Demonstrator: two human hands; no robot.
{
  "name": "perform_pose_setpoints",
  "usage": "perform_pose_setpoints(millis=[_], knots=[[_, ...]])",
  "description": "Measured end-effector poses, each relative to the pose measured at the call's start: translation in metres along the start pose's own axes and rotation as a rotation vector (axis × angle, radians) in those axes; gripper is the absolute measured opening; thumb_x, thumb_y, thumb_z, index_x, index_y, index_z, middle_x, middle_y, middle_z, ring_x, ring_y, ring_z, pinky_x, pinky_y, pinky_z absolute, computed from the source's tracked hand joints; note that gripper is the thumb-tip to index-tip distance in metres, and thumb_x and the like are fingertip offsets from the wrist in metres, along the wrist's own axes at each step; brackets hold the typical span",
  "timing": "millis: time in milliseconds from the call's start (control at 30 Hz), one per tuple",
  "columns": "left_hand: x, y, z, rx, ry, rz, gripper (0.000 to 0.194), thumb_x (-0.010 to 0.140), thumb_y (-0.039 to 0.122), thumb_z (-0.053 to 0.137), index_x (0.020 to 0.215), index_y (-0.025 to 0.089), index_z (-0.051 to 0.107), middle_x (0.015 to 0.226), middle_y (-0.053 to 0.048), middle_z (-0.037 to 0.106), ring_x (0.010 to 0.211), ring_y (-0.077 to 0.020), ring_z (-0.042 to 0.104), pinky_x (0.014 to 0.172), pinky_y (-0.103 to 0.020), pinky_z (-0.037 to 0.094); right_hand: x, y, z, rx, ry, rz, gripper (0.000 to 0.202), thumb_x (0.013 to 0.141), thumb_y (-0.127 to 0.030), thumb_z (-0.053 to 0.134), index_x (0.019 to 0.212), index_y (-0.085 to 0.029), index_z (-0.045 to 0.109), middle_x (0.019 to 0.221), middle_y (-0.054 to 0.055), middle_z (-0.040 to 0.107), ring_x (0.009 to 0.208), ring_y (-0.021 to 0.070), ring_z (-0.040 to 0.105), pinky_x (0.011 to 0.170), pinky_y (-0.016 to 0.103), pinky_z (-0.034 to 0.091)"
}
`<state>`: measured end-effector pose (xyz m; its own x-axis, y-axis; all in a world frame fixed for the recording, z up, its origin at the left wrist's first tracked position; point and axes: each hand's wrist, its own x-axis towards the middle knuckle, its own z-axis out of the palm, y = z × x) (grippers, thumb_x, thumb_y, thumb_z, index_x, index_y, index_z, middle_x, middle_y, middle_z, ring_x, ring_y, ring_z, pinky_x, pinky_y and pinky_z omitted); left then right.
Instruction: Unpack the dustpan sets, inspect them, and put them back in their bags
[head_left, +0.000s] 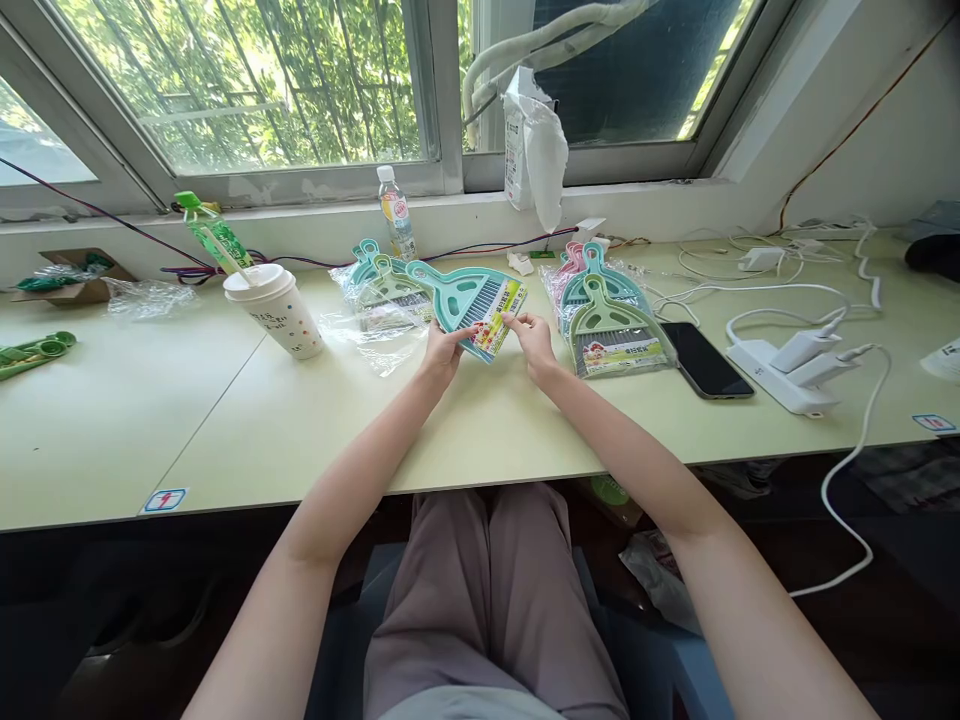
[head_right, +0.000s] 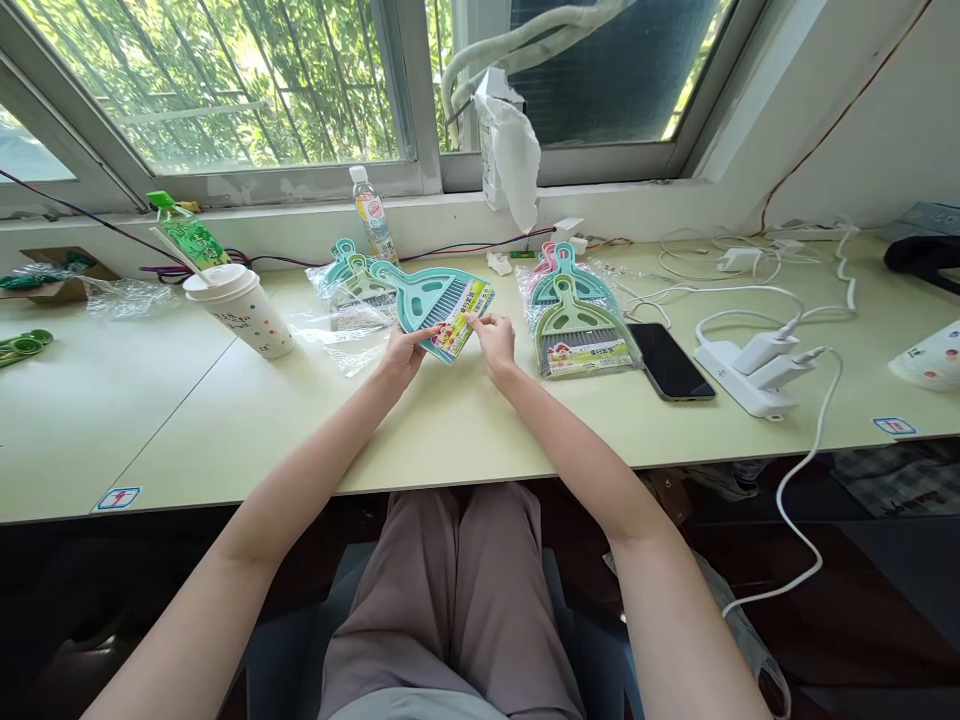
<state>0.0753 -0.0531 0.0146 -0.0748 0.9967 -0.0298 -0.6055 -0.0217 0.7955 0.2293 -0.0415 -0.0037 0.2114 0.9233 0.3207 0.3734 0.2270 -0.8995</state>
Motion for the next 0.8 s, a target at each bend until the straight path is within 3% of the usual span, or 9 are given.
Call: perform_pose_setpoints(millis=[233,467,633,800], knots=[[-0.002,0.005,0.001,0.021,0.011,0.02,0.082,0.06,-0.009,0.076,0.129,0.027,0.049,0.115,-0.003,0.071,0.098,-0.0192,0.072,0.099,-0.036,0.055,-0.007,-0.011,0.002,0.235,0.02,0.229,0.043,0.075,-0.058,0.07,0.064,-0.023,0.048,0.078,0.001,0.064,0.095,0.0212,0.059,0.084,0.032,0.047],[-0.001,0.002,0.0,-0.008,0.0,-0.026,0.063,0.071,0.007,0.079,0.126,0.024,0.053,0.117,-0.006,0.07,0.112,-0.0225,0.068,0.106,-0.041,0.051,0.002,-0.011,-0.01,0.517,0.097,0.361,0.038,0.073,-0.051,0.075,0.068,-0.023,0.05,0.077,-0.002,0.059,0.078,0.0141,0.051,0.066,0.027,0.042],[0.003,-0.003,-0.003,-0.027,-0.024,-0.035,0.06,0.072,0.014,0.081,0.126,0.022,0.054,0.122,-0.008,0.069,0.119,-0.0246,0.064,0.108,-0.043,0.049,0.005,-0.012,-0.013,0.561,0.022,0.247,0.037,0.075,-0.056,0.07,0.072,-0.024,0.052,0.084,0.0,0.058,0.08,0.0144,0.051,0.061,0.026,0.04],[0.001,-0.004,-0.002,-0.032,-0.075,-0.022,0.058,0.074,0.021,0.082,0.125,0.02,0.054,0.12,-0.009,0.069,0.119,-0.0254,0.064,0.107,-0.042,0.05,-0.002,-0.015,-0.005,0.508,0.024,0.133,0.041,0.078,-0.058,0.066,0.069,-0.022,0.049,0.09,0.002,0.06,0.094,0.0176,0.055,0.075,0.03,0.047]])
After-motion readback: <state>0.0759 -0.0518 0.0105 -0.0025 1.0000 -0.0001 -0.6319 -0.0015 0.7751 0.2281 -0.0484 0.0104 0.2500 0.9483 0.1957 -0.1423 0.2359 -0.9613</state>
